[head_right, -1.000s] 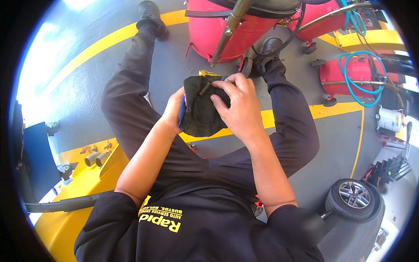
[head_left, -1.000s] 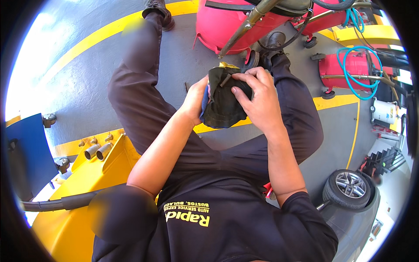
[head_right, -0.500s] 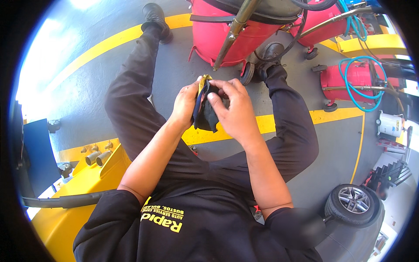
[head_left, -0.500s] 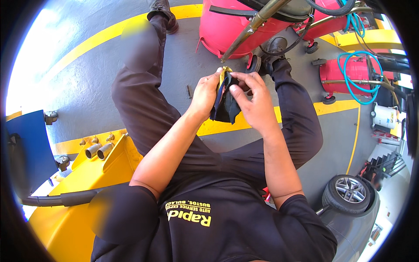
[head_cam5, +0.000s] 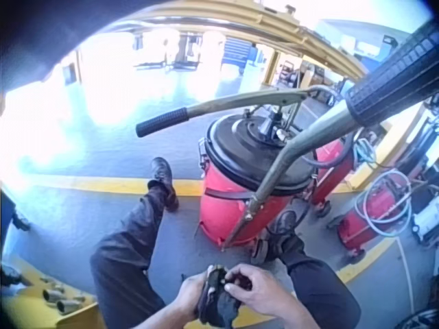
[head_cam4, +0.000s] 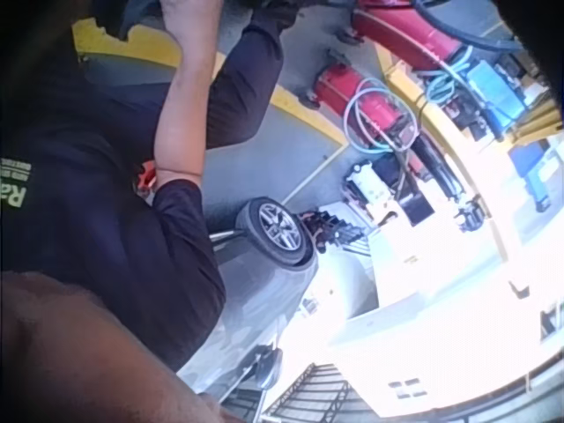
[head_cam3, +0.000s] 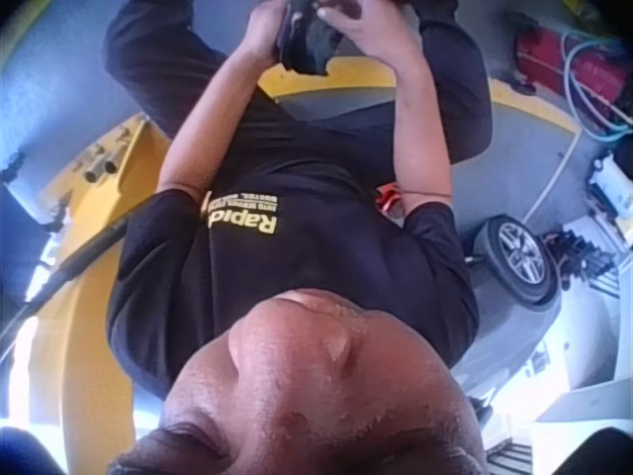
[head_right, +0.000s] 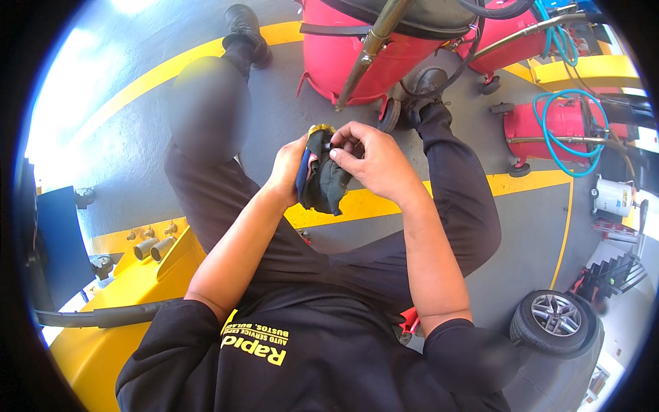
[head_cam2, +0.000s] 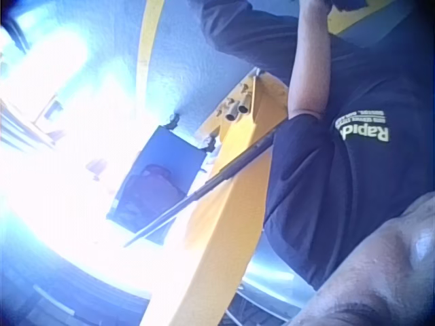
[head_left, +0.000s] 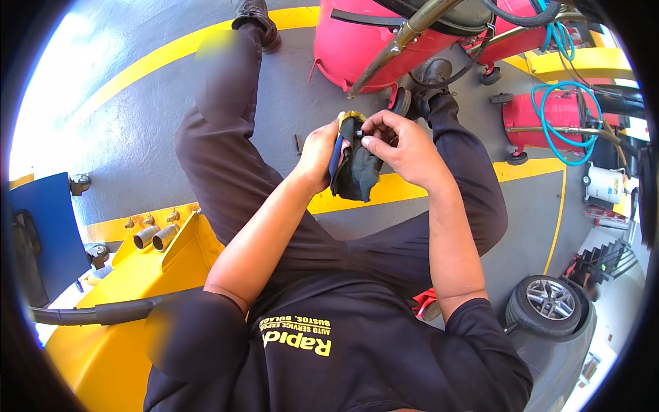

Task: The person removes a small wheel from a red equipment unit, disassembles it by hand, and reassembles it with a metal axle pin. The person then wipes the wheel with a black cloth and places it on the floor before walking to a blue tool cabinet and opening a drawer.

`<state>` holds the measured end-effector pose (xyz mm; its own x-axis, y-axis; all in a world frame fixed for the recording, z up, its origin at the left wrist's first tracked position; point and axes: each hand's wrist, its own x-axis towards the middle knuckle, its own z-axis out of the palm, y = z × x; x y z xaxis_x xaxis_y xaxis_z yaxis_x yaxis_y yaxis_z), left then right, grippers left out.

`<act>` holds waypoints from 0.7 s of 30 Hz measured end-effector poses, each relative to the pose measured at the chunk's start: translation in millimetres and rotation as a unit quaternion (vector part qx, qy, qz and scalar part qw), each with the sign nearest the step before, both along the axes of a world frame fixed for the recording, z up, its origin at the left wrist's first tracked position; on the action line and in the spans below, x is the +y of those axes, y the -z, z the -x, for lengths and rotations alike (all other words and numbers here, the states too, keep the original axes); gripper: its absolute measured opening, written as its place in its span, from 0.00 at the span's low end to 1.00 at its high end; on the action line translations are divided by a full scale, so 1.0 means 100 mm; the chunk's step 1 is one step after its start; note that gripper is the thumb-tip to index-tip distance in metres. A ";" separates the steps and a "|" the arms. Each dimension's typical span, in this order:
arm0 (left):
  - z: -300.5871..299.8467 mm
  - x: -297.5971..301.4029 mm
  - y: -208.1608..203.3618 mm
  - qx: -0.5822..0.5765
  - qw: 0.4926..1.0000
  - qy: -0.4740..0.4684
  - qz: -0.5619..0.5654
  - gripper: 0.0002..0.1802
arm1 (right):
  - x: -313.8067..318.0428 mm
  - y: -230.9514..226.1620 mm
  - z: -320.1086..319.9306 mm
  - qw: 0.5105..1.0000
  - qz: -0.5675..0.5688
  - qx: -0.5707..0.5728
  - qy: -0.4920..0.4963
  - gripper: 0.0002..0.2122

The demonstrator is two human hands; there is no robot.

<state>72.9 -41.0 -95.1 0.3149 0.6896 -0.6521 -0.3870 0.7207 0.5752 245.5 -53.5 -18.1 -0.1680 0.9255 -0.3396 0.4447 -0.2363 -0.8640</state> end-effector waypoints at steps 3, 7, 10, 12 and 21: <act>0.06 0.03 -0.02 0.037 0.996 0.065 -0.052 0.21 | 0.00 0.07 0.05 0.999 -0.021 -0.038 0.002 0.08; 0.02 0.00 -0.03 0.044 0.980 0.112 -0.158 0.15 | -0.03 0.13 0.05 0.997 -0.060 -0.052 -0.012 0.05; 0.00 0.06 0.04 0.052 0.972 0.129 -0.189 0.14 | -0.08 0.34 -0.05 0.995 -0.069 -0.021 0.064 0.08; -0.03 0.06 0.06 0.057 0.977 0.096 -0.179 0.13 | -0.09 0.41 -0.17 0.994 -0.056 -0.002 0.098 0.08; -0.21 0.01 1.41 0.270 0.951 0.153 0.006 0.18 | -0.12 0.54 -0.39 0.983 -0.065 0.127 0.113 0.07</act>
<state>94.2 -40.5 -236.4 0.1172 0.6114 -0.7826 0.1906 0.7596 0.6219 284.5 -65.1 -71.7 -0.0172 0.9816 -0.1899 0.1599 -0.1848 -0.9697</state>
